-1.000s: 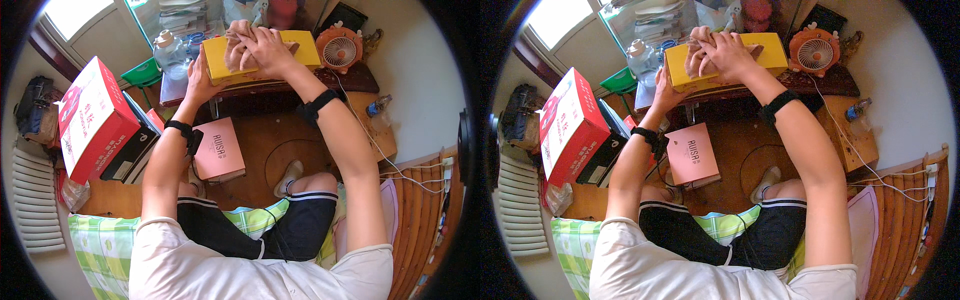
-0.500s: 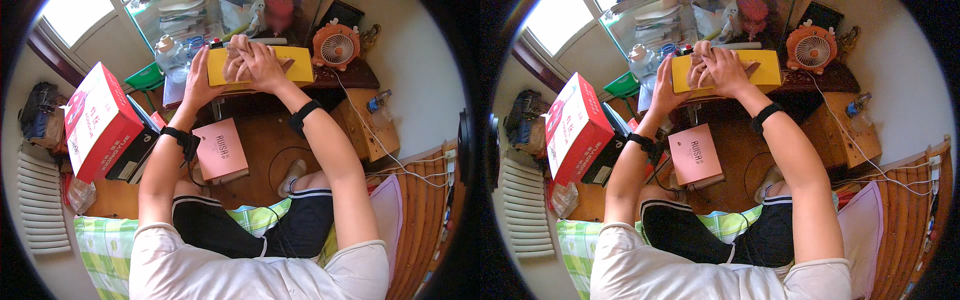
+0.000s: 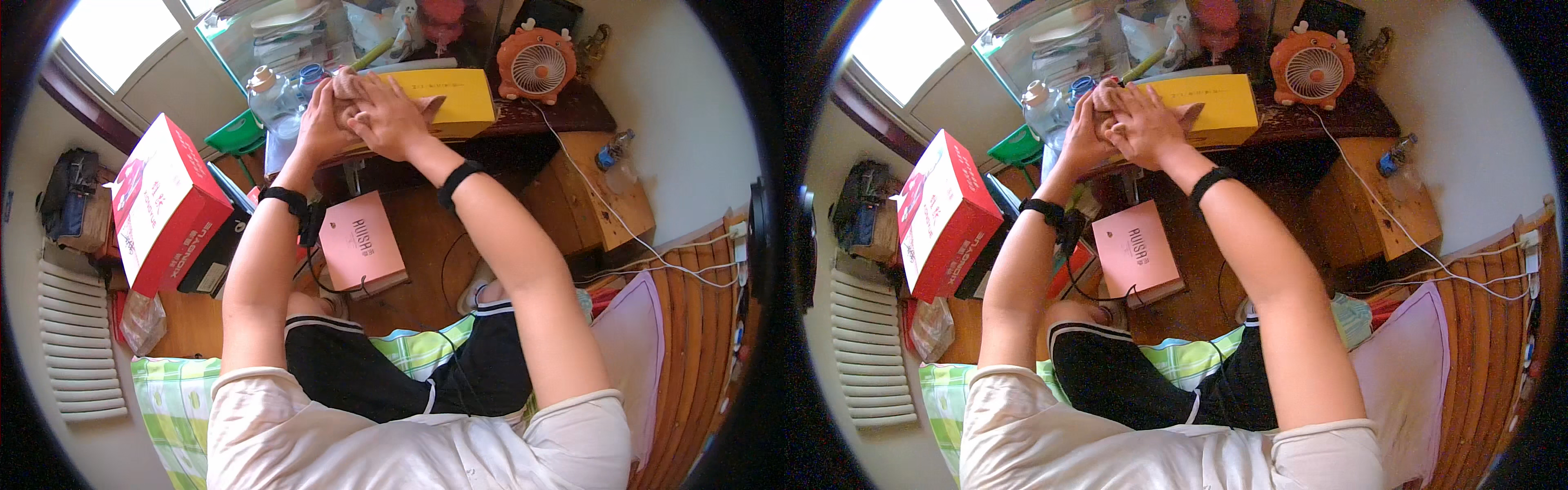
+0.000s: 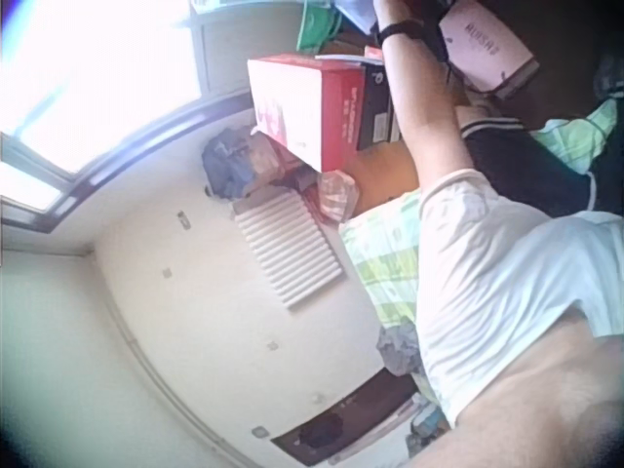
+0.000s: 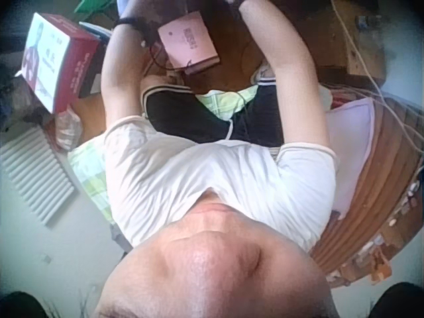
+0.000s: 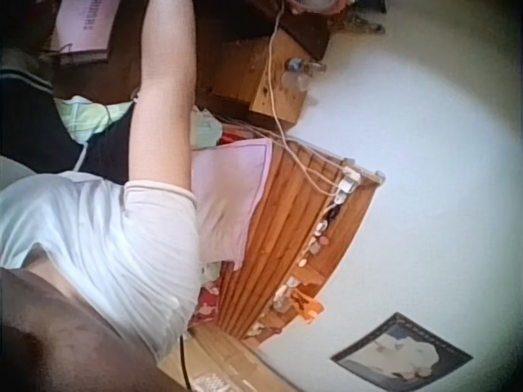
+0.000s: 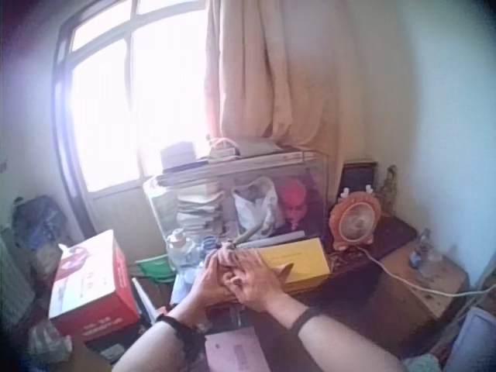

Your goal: The person cleans a yellow and brown box with a cloth, wiping the top and sides multiple times.

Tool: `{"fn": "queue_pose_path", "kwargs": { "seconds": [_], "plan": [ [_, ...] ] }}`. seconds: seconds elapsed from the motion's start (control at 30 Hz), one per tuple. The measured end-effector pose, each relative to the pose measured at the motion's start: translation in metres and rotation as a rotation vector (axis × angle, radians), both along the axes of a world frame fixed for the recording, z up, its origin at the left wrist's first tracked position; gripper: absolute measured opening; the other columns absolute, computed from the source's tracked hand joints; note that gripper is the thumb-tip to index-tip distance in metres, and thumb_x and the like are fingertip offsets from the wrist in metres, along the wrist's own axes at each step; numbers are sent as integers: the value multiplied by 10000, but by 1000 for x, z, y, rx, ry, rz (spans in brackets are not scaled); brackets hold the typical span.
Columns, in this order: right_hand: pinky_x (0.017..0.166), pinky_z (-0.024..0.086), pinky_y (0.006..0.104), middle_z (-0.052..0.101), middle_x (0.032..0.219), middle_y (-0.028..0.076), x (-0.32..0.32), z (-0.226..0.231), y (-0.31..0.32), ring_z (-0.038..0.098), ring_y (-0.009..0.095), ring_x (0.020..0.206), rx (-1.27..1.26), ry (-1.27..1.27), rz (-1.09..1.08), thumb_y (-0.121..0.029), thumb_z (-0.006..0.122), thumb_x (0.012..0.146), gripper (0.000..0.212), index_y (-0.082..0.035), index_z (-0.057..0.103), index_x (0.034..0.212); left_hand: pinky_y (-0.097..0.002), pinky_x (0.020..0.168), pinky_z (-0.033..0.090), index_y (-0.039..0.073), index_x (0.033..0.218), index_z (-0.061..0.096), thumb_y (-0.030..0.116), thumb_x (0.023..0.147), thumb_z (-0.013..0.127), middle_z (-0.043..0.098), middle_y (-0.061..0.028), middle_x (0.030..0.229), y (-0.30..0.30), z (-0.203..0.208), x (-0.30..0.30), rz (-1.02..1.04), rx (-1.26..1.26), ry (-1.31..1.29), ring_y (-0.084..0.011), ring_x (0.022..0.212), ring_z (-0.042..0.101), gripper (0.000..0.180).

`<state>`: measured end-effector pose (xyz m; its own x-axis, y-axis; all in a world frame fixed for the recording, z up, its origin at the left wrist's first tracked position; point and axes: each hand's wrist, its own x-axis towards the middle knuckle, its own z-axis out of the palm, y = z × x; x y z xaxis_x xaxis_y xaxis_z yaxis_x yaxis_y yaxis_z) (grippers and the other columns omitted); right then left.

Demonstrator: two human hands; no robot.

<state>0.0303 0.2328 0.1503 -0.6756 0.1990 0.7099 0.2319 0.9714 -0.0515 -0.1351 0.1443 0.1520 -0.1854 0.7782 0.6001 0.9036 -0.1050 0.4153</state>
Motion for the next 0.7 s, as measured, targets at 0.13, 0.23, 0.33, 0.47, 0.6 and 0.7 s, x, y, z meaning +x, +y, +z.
{"fn": "queue_pose_path", "kwargs": {
  "seconds": [0.13, 0.23, 0.33, 0.47, 0.6, 0.7],
  "plan": [
    [1175, 246, 533, 410, 1527, 154, 2, -5, 9, 361, 361, 1427, 58, -16, -57, -381, 491, 983, 596, -91, 406, 1497, -462, 1092, 411, 69, 1464, 361, 435, 653, 857, 396, -202, 1495, 2, 2, 5, 0, 16, 39, -397, 1360, 431, 1019],
    [1178, 230, 557, 438, 1491, 172, 19, -6, 17, 349, 361, 1434, -3, -19, -95, -406, 464, 993, 572, -86, 434, 1466, -467, 1098, 403, 78, 1470, 356, 440, 611, 882, 379, -194, 1504, -5, 2, 4, -13, -15, 80, -390, 1361, 430, 1070],
    [1148, 272, 568, 464, 1464, 164, 50, -6, 32, 390, 366, 1405, 38, -34, -278, -384, 498, 982, 586, -99, 409, 1486, -466, 1099, 399, 81, 1473, 352, 444, 592, 893, 371, -184, 1504, -11, 4, 4, 13, -34, 71, -382, 1364, 423, 1096],
    [1146, 261, 582, 436, 1491, 157, 96, -9, 69, 357, 380, 1421, -222, -12, -366, -356, 507, 984, 630, -119, 328, 1539, -465, 1099, 390, 75, 1473, 348, 447, 596, 887, 380, -177, 1491, -10, 1, 6, 29, 8, 87, -379, 1355, 423, 1095],
    [1152, 231, 602, 392, 1508, 191, 107, -17, 79, 306, 393, 1445, -7, -24, -550, -352, 472, 1004, 636, -102, 288, 1560, -472, 1104, 372, 71, 1470, 346, 439, 595, 879, 403, -169, 1464, -10, -5, 15, 61, 26, 108, -377, 1332, 435, 1089],
    [1143, 240, 610, 413, 1476, 236, 94, -16, 69, 321, 413, 1430, 19, 32, -580, -326, 453, 1004, 633, -69, 283, 1557, -462, 1125, 364, 56, 1476, 334, 431, 588, 895, 389, -160, 1480, -11, -5, 14, 51, 6, 71, -368, 1370, 403, 1115]
  ]
}}
